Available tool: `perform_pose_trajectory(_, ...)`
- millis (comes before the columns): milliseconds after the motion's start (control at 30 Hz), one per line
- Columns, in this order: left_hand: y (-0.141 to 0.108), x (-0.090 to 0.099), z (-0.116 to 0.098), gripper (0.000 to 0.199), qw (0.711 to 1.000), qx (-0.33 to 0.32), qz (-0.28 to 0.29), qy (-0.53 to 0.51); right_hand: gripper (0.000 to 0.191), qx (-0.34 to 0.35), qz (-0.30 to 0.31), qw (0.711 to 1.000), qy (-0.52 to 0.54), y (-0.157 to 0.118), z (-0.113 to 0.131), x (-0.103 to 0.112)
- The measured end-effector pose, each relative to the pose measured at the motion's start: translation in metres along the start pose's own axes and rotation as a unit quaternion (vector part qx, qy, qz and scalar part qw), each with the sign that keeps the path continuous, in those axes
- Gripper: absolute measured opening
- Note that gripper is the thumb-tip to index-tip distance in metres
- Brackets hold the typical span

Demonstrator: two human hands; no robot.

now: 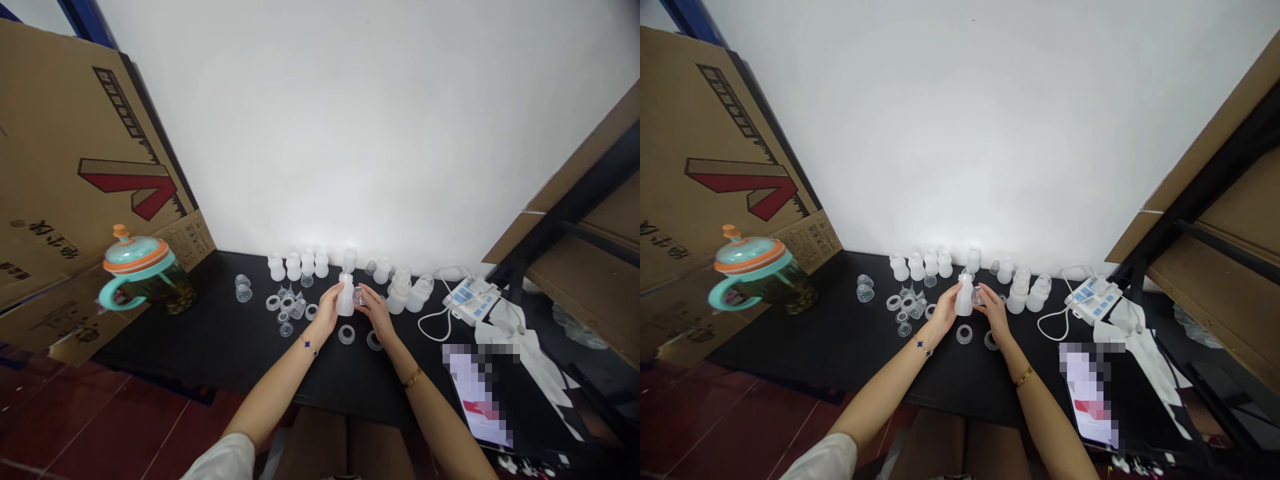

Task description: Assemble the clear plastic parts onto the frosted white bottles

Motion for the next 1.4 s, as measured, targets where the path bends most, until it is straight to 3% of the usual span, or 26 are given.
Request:
perform_pose_trajectory(633,-0.002,-0.002,-0.006,0.046,1.000,-0.016,0.002,0.005,0.043,0.022,-0.009,0.999,-0.035,-0.001,0.008,0.000)
perform_pose_trajectory(1100,-0.002,-0.001,-0.008,0.043,1.000,0.007,-0.006,0.006,0.043,0.021,-0.003,0.999,-0.039,-0.001,0.006,-0.002)
perform_pose_trajectory(1267,-0.007,-0.004,-0.008,0.043,0.999,0.010,0.001,0.042,0.045,0.044,-0.072,0.996,-0.026,0.002,0.007,0.011)
perform_pose_trajectory(1400,-0.013,-0.012,-0.010,0.041,0.996,0.000,0.027,0.085,0.058,0.095,-0.108,0.989,-0.015,0.001,0.016,0.018)
Point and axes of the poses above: each hand's wrist, its own y-axis towards the middle knuckle, its own x-axis out of the back of the hand, z = x × y, the point moved 7 cm from there along y, towards the middle knuckle, and after that the axes turned 4 degrees about -z, right-handed, at the moved point
